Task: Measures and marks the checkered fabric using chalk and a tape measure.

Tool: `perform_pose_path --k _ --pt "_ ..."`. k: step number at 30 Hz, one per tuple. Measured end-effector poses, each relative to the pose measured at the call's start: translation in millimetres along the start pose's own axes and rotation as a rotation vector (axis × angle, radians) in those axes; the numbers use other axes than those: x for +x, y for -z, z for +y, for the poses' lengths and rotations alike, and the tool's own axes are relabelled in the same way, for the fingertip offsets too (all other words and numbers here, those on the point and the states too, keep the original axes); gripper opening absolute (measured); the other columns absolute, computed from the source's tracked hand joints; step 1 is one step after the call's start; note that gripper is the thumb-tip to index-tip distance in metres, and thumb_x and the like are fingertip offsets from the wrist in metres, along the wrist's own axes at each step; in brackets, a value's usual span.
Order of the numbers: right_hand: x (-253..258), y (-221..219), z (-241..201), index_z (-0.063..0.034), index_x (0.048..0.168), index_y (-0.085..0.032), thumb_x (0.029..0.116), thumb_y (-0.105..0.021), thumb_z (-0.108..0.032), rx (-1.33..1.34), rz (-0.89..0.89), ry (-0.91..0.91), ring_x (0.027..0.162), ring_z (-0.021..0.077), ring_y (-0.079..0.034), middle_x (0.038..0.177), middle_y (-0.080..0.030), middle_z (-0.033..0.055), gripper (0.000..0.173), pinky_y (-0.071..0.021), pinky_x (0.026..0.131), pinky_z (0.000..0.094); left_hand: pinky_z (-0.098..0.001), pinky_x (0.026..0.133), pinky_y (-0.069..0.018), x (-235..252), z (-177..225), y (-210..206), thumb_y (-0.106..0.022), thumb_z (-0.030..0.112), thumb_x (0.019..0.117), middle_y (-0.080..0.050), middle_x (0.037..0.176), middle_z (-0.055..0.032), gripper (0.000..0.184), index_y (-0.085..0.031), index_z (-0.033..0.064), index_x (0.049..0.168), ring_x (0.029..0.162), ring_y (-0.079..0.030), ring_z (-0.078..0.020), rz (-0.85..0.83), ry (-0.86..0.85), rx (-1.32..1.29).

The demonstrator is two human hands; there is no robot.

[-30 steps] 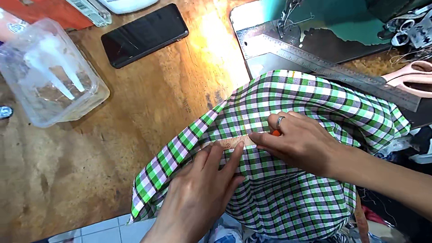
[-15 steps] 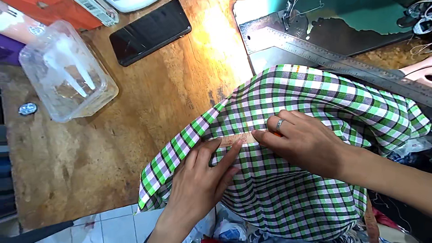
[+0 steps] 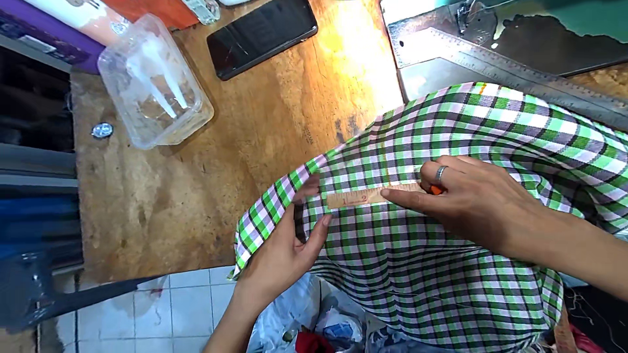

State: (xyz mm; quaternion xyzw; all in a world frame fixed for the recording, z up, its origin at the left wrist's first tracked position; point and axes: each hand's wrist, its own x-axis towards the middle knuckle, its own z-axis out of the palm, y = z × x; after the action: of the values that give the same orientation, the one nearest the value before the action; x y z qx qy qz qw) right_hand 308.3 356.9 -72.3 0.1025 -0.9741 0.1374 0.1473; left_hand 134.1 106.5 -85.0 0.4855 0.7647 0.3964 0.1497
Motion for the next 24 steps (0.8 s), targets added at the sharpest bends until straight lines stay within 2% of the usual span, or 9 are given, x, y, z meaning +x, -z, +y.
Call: perform_pose_path --k 3,5,6,8,11,14,18,21,24 --pt "-1 1 -1 -0.0266 0.133 -0.071 0.0921 -0.052 -0.006 0.000 -0.011 -0.015 0.068 0.0237 -0.056 0.081 -0.056 0.0079 0.050 -0.0409 0.054 0.0339 -0.0189 0.106 -0.0461 1 -1 4 -0.054 0.018 0.1014 -0.054 0.143 -0.0010 0.032 -0.049 0.0074 0.131 0.135 -0.048 0.0010 -0.031 0.018 -0.087" --pt "-1 1 -1 -0.0274 0.133 -0.071 0.0920 -0.052 -0.007 0.002 -0.014 -0.022 0.067 0.0233 -0.055 0.080 -0.056 0.0074 0.050 -0.0403 0.054 0.0339 -0.0162 0.103 -0.0451 0 0 8 -0.052 0.019 0.1029 -0.061 0.137 -0.0047 0.026 -0.059 0.0065 0.125 0.132 -0.052 -0.0003 -0.073 -0.027 -0.018" --pt "-1 1 0 -0.0275 0.133 -0.071 0.0922 -0.053 -0.007 0.006 -0.009 -0.023 0.067 0.0238 -0.056 0.080 -0.056 0.0077 0.049 -0.0409 0.054 0.0346 -0.0143 0.101 -0.0443 0 1 10 -0.050 0.018 0.1032 -0.068 0.126 -0.0067 0.027 -0.066 0.0061 0.122 0.126 -0.057 -0.0022 -0.091 -0.083 0.044" --pt "-1 1 0 -0.0280 0.133 -0.071 0.0926 -0.053 -0.007 0.015 0.000 -0.020 0.066 0.0246 -0.056 0.079 -0.056 0.0082 0.049 -0.0409 0.053 0.0351 -0.0095 0.088 -0.0443 2 1 11 -0.049 0.013 0.1021 -0.074 0.105 -0.0085 0.031 -0.072 0.0046 0.121 0.098 -0.063 -0.0017 -0.114 -0.194 0.155" --pt "-2 0 0 -0.0270 0.134 -0.071 0.0938 -0.052 -0.008 0.009 0.009 -0.010 0.066 0.0233 -0.055 0.080 -0.056 0.0074 0.048 -0.0396 0.053 0.0339 -0.0055 0.079 -0.0417 -1 -3 16 -0.046 0.011 0.1034 -0.074 0.104 -0.0096 0.034 -0.069 0.0045 0.129 0.083 -0.059 0.0027 -0.168 -0.237 0.183" --pt "-4 -1 0 -0.0172 0.123 -0.076 0.0941 -0.052 -0.007 -0.008 0.063 0.007 0.066 0.0219 -0.055 0.079 -0.057 0.0071 0.039 -0.0403 0.054 0.0326 -0.0045 0.084 -0.0411 -1 -7 16 -0.046 0.008 0.1028 -0.074 0.111 -0.0104 0.038 -0.065 0.0048 0.135 0.088 -0.059 0.0050 -0.190 -0.248 0.150" --pt "-5 -1 -1 -0.0093 0.106 -0.078 0.0933 -0.053 -0.007 -0.011 0.128 -0.021 0.066 0.0227 -0.056 0.074 -0.058 0.0074 0.028 -0.0410 0.054 0.0334 -0.0045 0.084 -0.0419 -1 -11 16 -0.047 0.009 0.1030 -0.074 0.108 -0.0112 0.034 -0.067 0.0027 0.130 0.088 -0.060 0.0044 -0.168 -0.263 0.121" --pt "-5 0 -2 -0.0072 0.098 -0.077 0.0945 -0.054 -0.010 -0.034 0.146 -0.055 0.063 0.0229 -0.055 0.071 -0.056 0.0072 0.024 -0.0382 0.053 0.0339 -0.0060 0.087 -0.0422 0 -10 16 -0.047 0.008 0.1009 -0.075 0.111 -0.0108 0.035 -0.068 0.0027 0.128 0.091 -0.063 0.0032 -0.152 -0.256 0.113" --pt "-6 1 -2 -0.0090 0.099 -0.078 0.0970 -0.056 -0.014 -0.044 0.158 -0.066 0.063 0.0224 -0.053 0.072 -0.055 0.0073 0.022 -0.0366 0.053 0.0335 -0.0044 0.087 -0.0411 -2 -12 16 -0.047 0.008 0.1027 -0.074 0.108 -0.0139 0.033 -0.068 -0.0014 0.127 0.091 -0.061 0.0051 -0.145 -0.271 0.094"
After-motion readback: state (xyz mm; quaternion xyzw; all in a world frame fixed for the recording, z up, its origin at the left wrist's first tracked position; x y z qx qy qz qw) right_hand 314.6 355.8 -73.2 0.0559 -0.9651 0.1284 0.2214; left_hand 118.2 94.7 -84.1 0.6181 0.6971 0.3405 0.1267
